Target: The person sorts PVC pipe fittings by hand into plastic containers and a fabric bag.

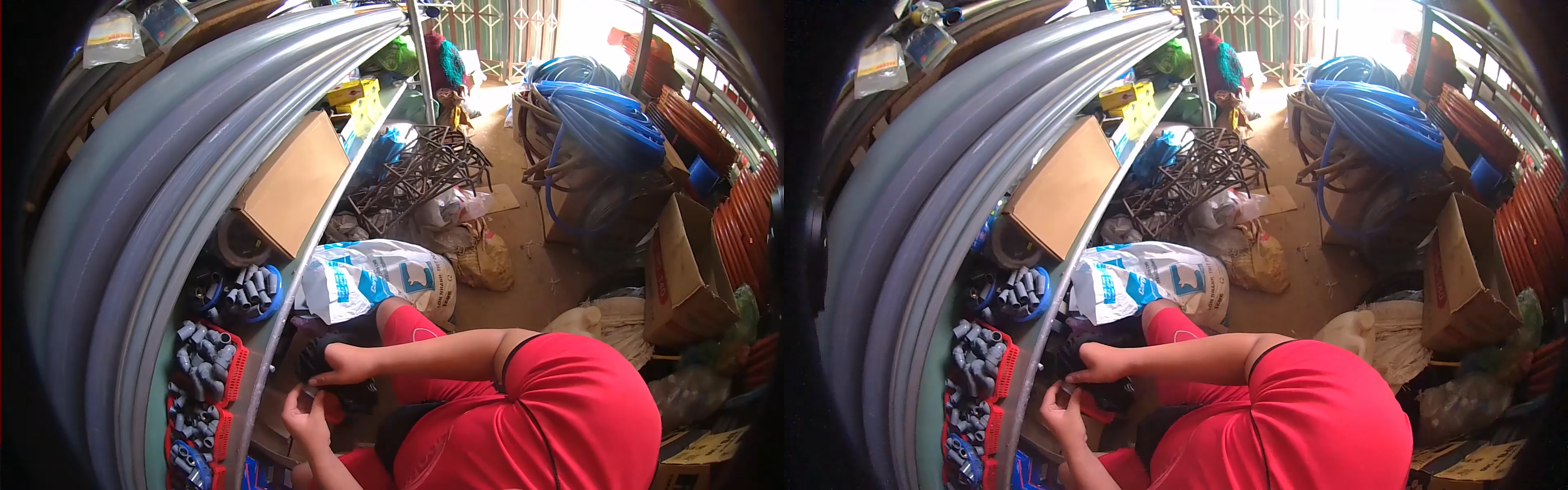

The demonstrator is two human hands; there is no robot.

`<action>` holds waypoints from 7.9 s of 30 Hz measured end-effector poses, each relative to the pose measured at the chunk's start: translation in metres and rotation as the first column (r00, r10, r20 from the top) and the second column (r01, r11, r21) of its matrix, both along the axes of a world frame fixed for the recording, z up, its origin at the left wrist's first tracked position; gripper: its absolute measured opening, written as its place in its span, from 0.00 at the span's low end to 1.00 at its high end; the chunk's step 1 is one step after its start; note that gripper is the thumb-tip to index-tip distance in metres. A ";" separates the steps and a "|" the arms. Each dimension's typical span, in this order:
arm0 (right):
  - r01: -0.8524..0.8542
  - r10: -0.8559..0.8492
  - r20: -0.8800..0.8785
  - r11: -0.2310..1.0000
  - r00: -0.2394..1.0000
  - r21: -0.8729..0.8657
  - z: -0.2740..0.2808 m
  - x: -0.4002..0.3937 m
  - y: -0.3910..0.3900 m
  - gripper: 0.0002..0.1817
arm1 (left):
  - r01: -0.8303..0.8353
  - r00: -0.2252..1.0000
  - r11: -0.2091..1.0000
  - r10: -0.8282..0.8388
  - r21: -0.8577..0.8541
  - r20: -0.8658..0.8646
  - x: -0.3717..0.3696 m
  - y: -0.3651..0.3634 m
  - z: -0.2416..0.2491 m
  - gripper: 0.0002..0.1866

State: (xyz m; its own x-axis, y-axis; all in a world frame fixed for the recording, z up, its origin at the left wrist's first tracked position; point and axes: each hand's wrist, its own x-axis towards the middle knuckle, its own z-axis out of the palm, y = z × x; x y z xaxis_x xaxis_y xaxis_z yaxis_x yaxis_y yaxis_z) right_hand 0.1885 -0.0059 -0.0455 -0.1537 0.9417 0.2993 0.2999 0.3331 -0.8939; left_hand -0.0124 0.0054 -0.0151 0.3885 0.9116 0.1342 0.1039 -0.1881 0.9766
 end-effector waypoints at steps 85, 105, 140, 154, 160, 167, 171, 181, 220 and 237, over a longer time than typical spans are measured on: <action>0.119 -0.119 -0.007 0.992 0.993 0.043 0.078 -0.025 -0.026 0.24 | 0.303 0.953 0.941 -0.295 0.153 -0.071 -0.017 -0.014 0.046 0.11; -0.055 0.030 0.208 0.992 0.978 0.113 0.015 -0.002 -0.006 0.28 | 0.030 0.973 0.997 -0.012 0.075 -0.228 0.010 -0.011 -0.023 0.09; -0.114 -0.125 -0.437 0.869 0.891 -0.481 -0.077 0.003 0.011 0.16 | 0.061 0.989 0.940 -0.013 0.335 -0.146 0.006 0.011 -0.066 0.16; 0.021 -0.842 -0.475 0.496 0.258 -0.868 -0.193 0.044 0.075 0.20 | -0.180 0.798 0.391 0.594 -0.903 0.099 -0.032 0.080 -0.275 0.17; 0.195 -0.791 -0.336 0.488 0.511 -0.851 -0.204 0.039 0.078 0.23 | -0.264 0.837 0.361 0.547 -0.895 -0.026 -0.023 0.113 -0.322 0.22; 0.187 -0.841 -0.309 0.424 0.445 -0.886 -0.191 0.039 0.078 0.24 | -0.397 0.887 0.362 0.389 -0.843 -0.251 -0.017 0.114 -0.316 0.28; 0.171 -0.832 -0.278 0.400 0.480 -0.901 -0.156 0.025 0.077 0.32 | -0.391 0.912 0.415 0.299 -0.822 -0.282 -0.040 0.116 -0.307 0.28; 0.063 -0.778 -0.416 0.500 0.470 -0.864 -0.220 0.044 0.082 0.18 | 0.006 1.000 0.938 -0.006 -0.347 0.003 -0.115 0.099 -0.014 0.16; -0.121 0.074 0.122 0.889 0.990 0.441 0.111 -0.047 -0.001 0.36 | 0.056 0.875 0.984 0.034 -0.170 0.483 -0.014 -0.011 0.075 0.20; -0.028 -0.026 0.089 0.833 0.996 0.552 0.079 -0.021 -0.016 0.17 | 0.121 0.977 0.947 -0.060 -0.297 0.207 -0.009 -0.013 0.061 0.13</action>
State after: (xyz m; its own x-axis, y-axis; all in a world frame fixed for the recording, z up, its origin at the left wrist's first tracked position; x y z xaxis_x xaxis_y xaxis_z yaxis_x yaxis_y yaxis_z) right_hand 0.1673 -0.0221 0.0340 -0.2056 0.6236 0.7542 0.3687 0.7632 -0.5305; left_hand -0.0211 -0.0076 0.0461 0.4655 0.8826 -0.0654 -0.0951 0.1234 0.9878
